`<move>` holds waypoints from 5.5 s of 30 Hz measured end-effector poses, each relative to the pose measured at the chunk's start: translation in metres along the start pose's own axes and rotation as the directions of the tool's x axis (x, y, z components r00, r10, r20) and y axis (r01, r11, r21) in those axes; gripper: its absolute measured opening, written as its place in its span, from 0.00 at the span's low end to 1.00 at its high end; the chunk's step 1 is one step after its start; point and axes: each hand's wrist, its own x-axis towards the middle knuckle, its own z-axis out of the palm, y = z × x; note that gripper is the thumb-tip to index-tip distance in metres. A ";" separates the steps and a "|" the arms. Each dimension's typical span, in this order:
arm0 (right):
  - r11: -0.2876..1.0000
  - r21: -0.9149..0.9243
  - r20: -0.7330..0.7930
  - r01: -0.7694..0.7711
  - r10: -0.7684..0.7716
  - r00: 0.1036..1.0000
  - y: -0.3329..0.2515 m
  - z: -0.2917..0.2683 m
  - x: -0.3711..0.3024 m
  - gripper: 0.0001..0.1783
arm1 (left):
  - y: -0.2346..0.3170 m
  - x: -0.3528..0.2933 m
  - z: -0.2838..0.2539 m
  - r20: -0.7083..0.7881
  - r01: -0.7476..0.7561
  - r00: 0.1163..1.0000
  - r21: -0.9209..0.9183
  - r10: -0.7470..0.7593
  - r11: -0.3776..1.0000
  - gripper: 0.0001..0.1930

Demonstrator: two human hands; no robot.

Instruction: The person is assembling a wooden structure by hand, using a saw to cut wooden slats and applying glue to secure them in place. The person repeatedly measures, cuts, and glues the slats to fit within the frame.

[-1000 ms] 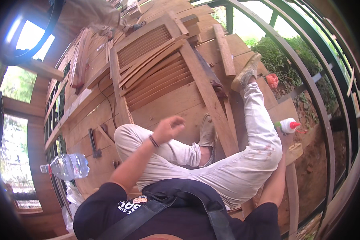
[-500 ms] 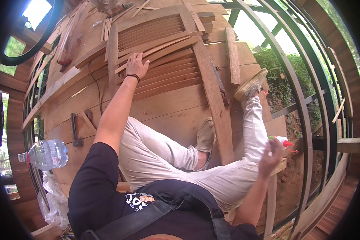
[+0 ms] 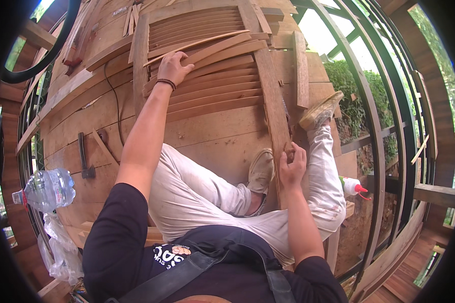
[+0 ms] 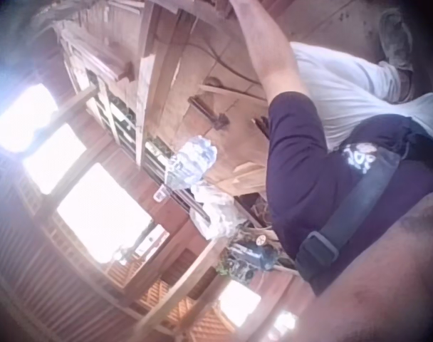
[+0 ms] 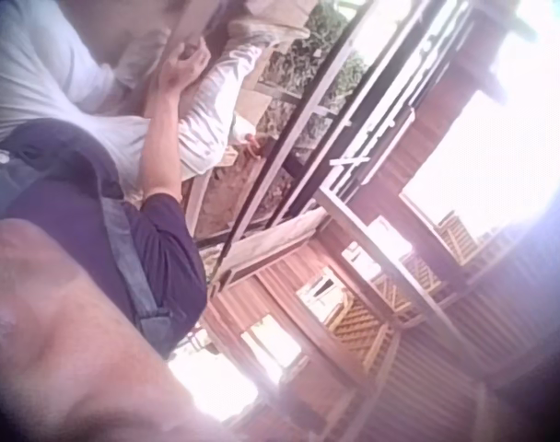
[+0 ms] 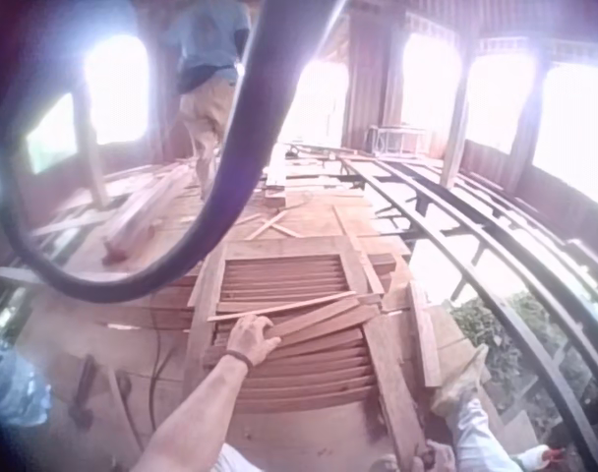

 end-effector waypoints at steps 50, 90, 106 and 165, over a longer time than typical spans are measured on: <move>-0.012 0.852 0.490 -0.523 0.367 0.791 -0.060 0.096 0.057 0.09 | 0.119 -0.168 0.025 0.220 -0.049 0.971 -0.197 0.093 0.979 0.21; 0.057 0.872 0.403 -0.486 0.479 0.780 -0.048 0.020 0.019 0.08 | 0.168 -0.181 0.027 0.242 -0.301 0.893 -0.303 0.378 0.904 0.21; 0.676 -0.736 0.439 0.037 0.434 0.787 0.173 -0.201 0.047 0.13 | 0.174 -0.147 -0.013 0.373 0.398 0.906 -0.912 -0.202 0.103 0.10; 0.542 0.826 -0.173 0.156 -0.020 0.985 -0.148 -0.178 -0.028 0.30 | 0.194 -0.247 -0.071 0.583 0.420 0.785 -0.750 -0.209 -0.511 0.11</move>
